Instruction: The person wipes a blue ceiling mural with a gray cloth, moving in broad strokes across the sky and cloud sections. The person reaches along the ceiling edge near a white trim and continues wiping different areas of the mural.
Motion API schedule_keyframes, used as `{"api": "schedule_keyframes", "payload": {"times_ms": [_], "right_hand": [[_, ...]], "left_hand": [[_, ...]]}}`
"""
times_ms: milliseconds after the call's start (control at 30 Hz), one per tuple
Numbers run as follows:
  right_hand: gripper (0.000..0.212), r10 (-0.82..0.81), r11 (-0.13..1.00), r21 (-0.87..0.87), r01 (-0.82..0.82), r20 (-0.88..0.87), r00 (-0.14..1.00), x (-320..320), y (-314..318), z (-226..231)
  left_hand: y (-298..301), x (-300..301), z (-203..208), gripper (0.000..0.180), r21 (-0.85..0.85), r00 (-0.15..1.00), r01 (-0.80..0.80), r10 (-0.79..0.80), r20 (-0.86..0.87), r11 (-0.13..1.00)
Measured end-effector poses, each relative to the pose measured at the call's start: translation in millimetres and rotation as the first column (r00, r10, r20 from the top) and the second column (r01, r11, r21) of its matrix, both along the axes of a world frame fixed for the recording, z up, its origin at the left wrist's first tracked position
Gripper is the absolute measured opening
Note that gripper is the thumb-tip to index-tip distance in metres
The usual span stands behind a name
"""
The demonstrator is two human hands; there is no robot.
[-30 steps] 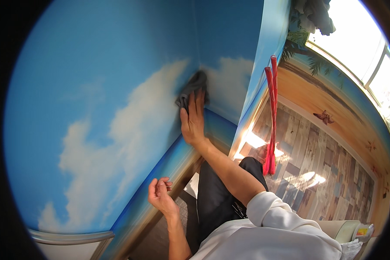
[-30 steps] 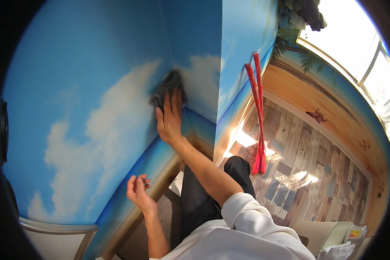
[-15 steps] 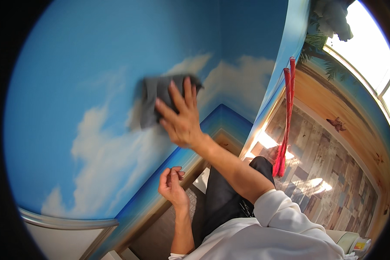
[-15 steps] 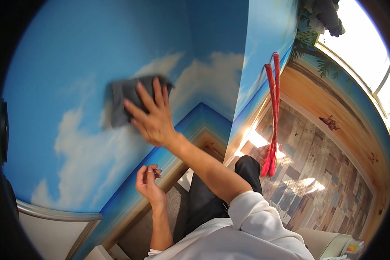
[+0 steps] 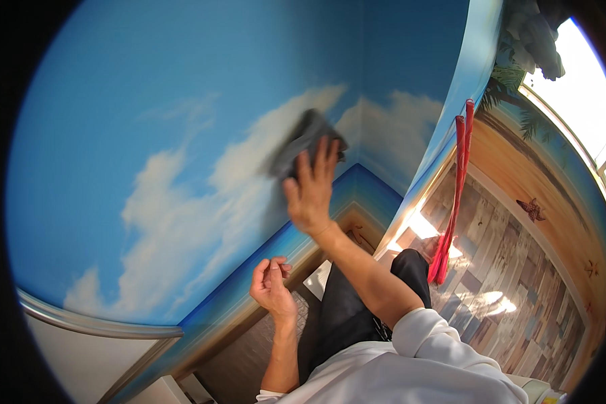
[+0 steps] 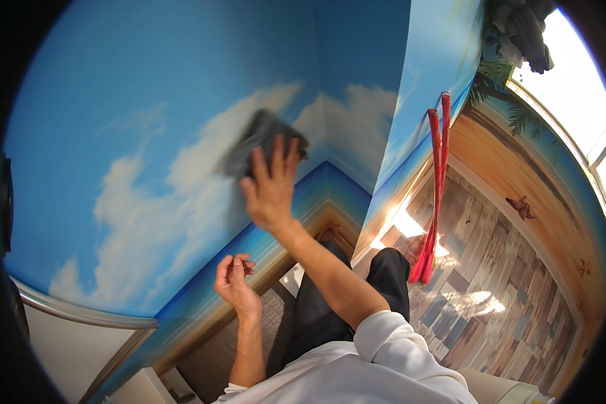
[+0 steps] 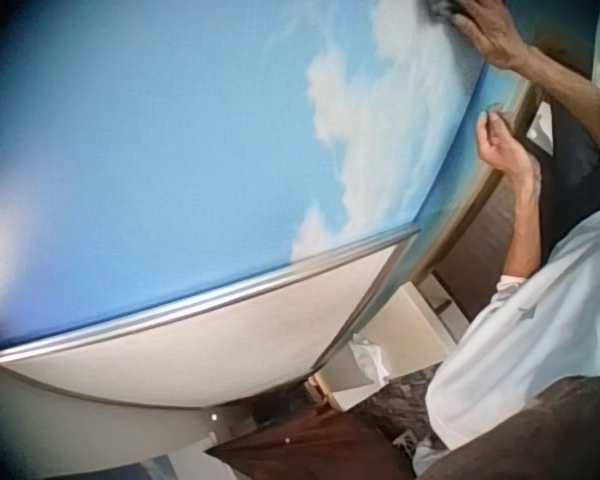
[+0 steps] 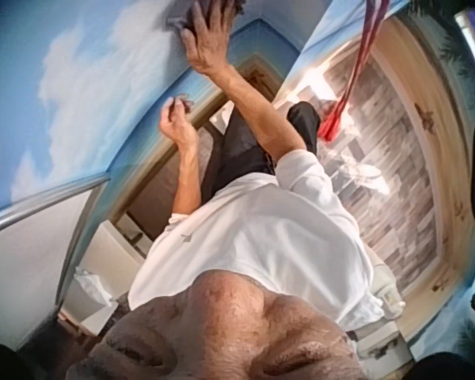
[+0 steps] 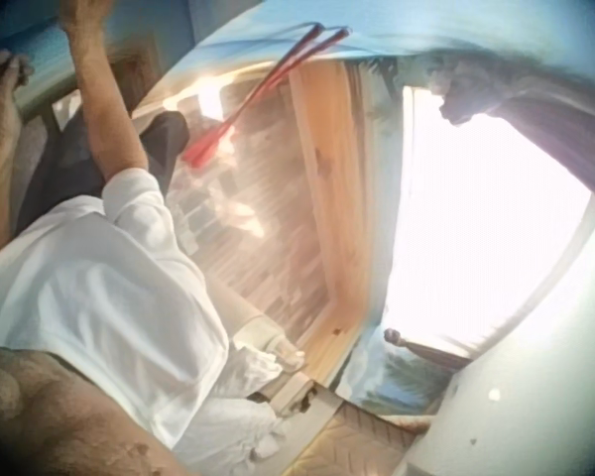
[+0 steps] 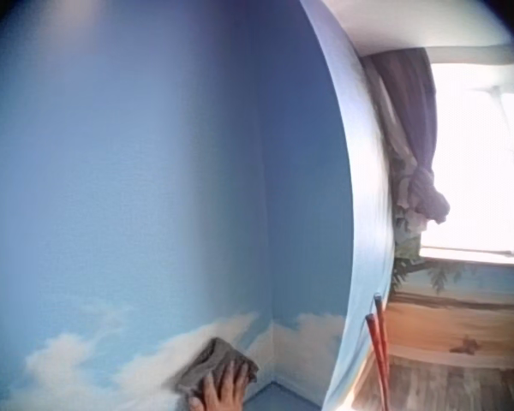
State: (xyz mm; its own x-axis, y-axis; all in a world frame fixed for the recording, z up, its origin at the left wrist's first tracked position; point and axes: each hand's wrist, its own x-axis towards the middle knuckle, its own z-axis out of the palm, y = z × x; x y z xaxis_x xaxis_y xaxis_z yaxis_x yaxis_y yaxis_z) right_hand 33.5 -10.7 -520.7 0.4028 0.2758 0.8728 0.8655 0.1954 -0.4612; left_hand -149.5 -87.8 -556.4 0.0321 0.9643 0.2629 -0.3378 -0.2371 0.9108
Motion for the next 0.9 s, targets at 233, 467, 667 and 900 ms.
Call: {"api": "schedule_keyframes", "payload": {"times_ms": [233, 467, 667, 900], "right_hand": [[0.047, 0.11, 0.992, -0.078, -0.101, 0.125, 0.986, -35, -39, -5], [0.058, 0.015, 0.998, 0.059, -0.031, 0.263, 0.965, -33, 0, 88], [0.058, 0.266, 0.963, -0.085, -0.256, 0.448, 0.854, -103, -9, 27], [0.056, 0.207, 0.973, -0.16, -0.168, 0.269, 0.941, -63, -32, 5]], "left_hand": [[-1, 3, 5, 0.011, 0.077, 0.998, -0.034, 0.029, 0.063, 0.996], [-2, -11, 14, 0.009, 0.12, 0.981, -0.178, 0.166, 0.104, 0.977], [-7, -22, 30, 0.01, 0.362, 0.95, -0.3, 0.244, 0.194, 0.883], [-13, -19, 35, 0.011, 0.306, 0.973, -0.217, 0.178, 0.149, 0.927]]}}
